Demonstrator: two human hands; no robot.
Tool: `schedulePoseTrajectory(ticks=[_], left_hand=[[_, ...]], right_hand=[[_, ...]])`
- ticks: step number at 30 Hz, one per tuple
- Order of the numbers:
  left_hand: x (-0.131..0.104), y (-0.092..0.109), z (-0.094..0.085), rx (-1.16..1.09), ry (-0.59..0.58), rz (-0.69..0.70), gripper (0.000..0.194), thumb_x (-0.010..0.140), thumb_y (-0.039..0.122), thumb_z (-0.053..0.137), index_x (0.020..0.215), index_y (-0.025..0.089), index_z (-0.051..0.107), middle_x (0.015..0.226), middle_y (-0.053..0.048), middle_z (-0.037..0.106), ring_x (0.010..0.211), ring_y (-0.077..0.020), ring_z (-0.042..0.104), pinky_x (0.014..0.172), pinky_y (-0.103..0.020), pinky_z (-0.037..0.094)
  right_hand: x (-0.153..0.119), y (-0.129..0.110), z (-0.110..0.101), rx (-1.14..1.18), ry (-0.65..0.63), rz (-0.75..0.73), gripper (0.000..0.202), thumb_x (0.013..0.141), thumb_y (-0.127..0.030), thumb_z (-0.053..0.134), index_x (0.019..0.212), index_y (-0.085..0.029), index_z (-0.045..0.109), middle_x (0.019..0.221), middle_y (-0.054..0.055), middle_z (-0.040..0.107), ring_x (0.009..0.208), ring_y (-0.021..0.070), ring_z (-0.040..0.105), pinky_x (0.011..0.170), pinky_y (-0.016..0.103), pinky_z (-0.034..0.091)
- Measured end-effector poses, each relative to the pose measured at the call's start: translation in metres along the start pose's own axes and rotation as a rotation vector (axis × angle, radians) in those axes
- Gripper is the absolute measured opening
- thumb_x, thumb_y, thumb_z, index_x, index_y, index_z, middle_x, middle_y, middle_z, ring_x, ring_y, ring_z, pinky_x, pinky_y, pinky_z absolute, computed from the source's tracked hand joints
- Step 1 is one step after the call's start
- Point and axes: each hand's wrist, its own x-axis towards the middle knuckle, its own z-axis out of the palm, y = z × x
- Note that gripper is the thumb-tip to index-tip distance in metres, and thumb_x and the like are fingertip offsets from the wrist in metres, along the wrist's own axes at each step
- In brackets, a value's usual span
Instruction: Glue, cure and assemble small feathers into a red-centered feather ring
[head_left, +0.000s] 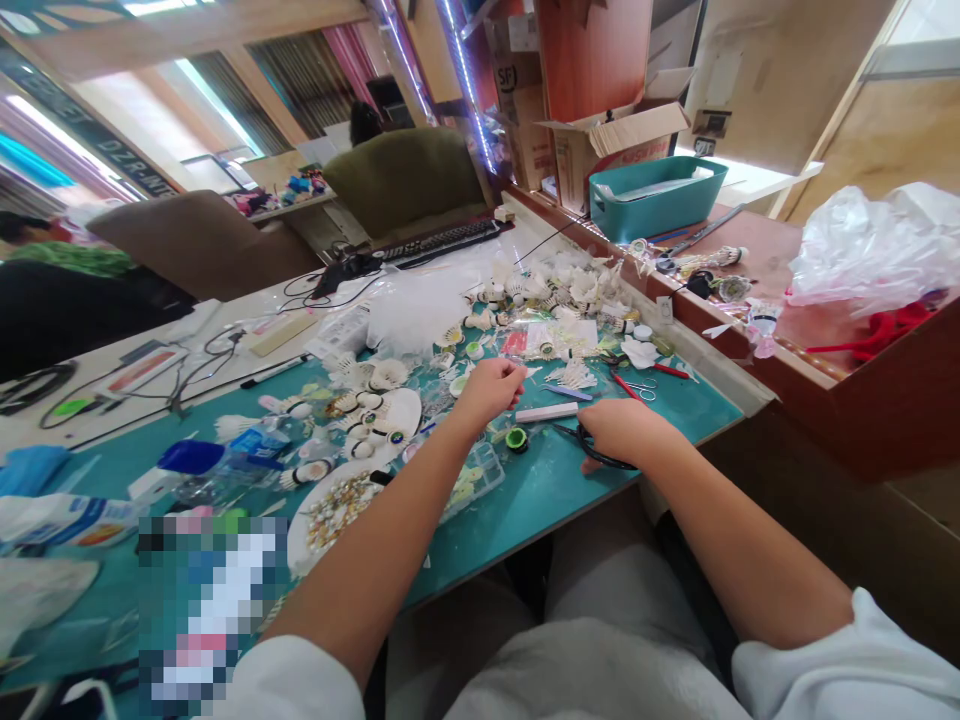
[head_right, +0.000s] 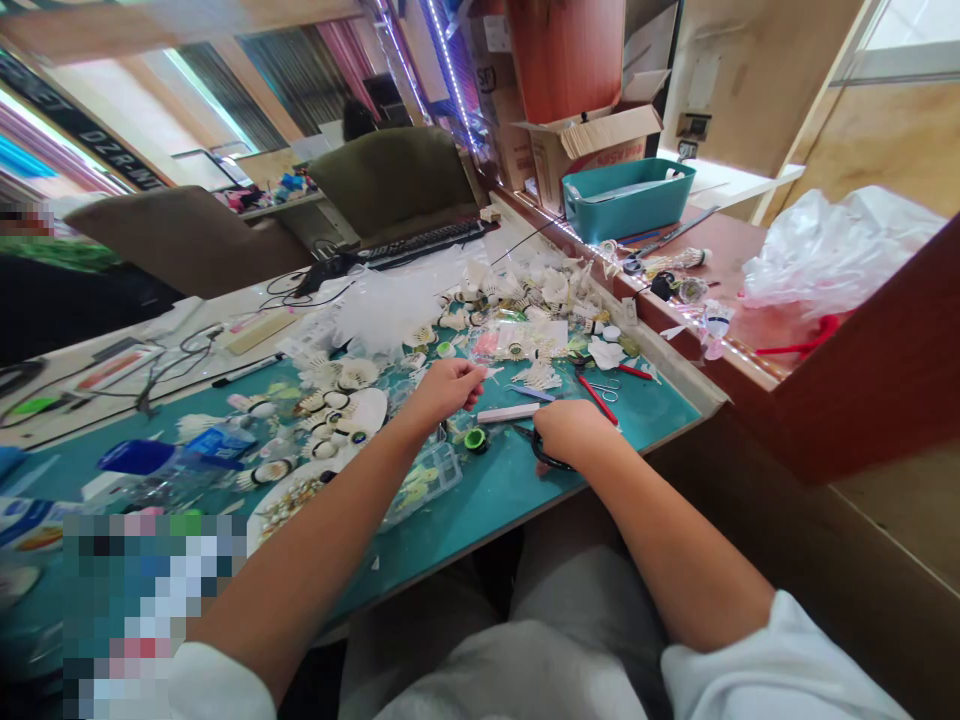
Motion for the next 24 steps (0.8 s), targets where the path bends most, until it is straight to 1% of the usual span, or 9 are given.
schedulePoseTrajectory(ticks=[4,7,10,13,17,19,21,22,24], left_hand=[[-0.004,-0.003,-0.001,-0.016,0.020,0.037,0.034,0.099,0.036,0.065,0.127,0.016,0.062,0.126,-0.010,0.066,0.106,-0.0249,0.068,0.090,-0.046,0.060],[-0.017,-0.004,-0.006,-0.048,0.043,0.075,0.032,0.099,0.037,0.064,0.124,0.016,0.063,0.121,-0.009,0.067,0.101,-0.0231,0.069,0.086,-0.043,0.061],[-0.041,-0.007,-0.013,-0.107,0.073,0.135,0.028,0.100,0.039,0.063,0.113,0.014,0.066,0.105,-0.006,0.071,0.085,-0.0181,0.070,0.076,-0.036,0.061],[-0.071,-0.013,-0.021,-0.190,0.104,0.208,0.029,0.096,0.042,0.065,0.092,0.013,0.068,0.078,-0.002,0.071,0.063,-0.0140,0.067,0.064,-0.030,0.060],[-0.114,-0.033,-0.033,-0.264,0.158,0.283,0.031,0.085,0.047,0.069,0.082,0.016,0.070,0.070,-0.002,0.072,0.055,-0.0160,0.067,0.056,-0.029,0.059],[-0.135,-0.048,-0.040,-0.272,0.229,0.321,0.027,0.084,0.043,0.070,0.077,0.017,0.071,0.066,-0.002,0.071,0.053,-0.0161,0.066,0.054,-0.028,0.058],[-0.158,-0.064,-0.045,-0.265,0.373,0.363,0.018,0.085,0.036,0.070,0.078,0.020,0.072,0.061,0.001,0.068,0.055,-0.0145,0.064,0.054,-0.024,0.056],[-0.169,-0.073,-0.047,-0.257,0.452,0.383,0.014,0.087,0.032,0.070,0.079,0.021,0.073,0.063,0.001,0.069,0.058,-0.0145,0.065,0.055,-0.023,0.055],[-0.190,-0.092,-0.050,-0.235,0.586,0.494,0.015,0.087,0.031,0.070,0.074,0.024,0.073,0.062,0.002,0.067,0.057,-0.0145,0.062,0.049,-0.023,0.051]], right_hand=[[-0.002,0.000,-0.003,0.009,-0.052,0.016,0.056,0.073,-0.041,0.084,0.121,-0.016,0.070,0.118,0.017,0.074,0.109,0.0357,0.071,0.081,0.036,0.056],[-0.003,-0.001,-0.004,0.020,-0.065,0.027,0.059,0.073,-0.041,0.084,0.124,-0.017,0.067,0.120,0.018,0.073,0.111,0.0364,0.070,0.082,0.037,0.055],[-0.003,-0.002,-0.002,0.028,-0.072,0.033,0.064,0.072,-0.039,0.084,0.129,-0.016,0.063,0.122,0.020,0.071,0.112,0.0377,0.069,0.084,0.038,0.055],[-0.001,-0.001,0.001,0.041,-0.089,0.014,0.074,0.071,-0.039,0.085,0.136,-0.016,0.057,0.125,0.020,0.069,0.111,0.0378,0.069,0.081,0.037,0.054],[0.001,0.001,0.003,0.050,-0.127,-0.022,0.075,0.071,-0.043,0.083,0.138,-0.022,0.055,0.121,0.014,0.071,0.106,0.0336,0.071,0.075,0.033,0.053],[0.001,0.002,0.003,0.033,-0.126,-0.014,0.073,0.072,-0.041,0.082,0.138,-0.023,0.055,0.121,0.013,0.071,0.105,0.0330,0.071,0.075,0.032,0.053],[0.002,0.003,0.004,0.005,-0.098,0.010,0.068,0.076,-0.036,0.079,0.139,-0.022,0.055,0.124,0.015,0.069,0.108,0.0342,0.070,0.078,0.034,0.053],[0.002,0.003,0.005,-0.011,-0.078,0.024,0.065,0.079,-0.032,0.076,0.140,-0.021,0.054,0.126,0.017,0.068,0.109,0.0350,0.069,0.080,0.035,0.053],[0.003,0.005,0.007,-0.042,-0.039,0.046,0.062,0.083,-0.025,0.070,0.143,-0.019,0.051,0.130,0.019,0.066,0.114,0.0359,0.068,0.084,0.037,0.053]])
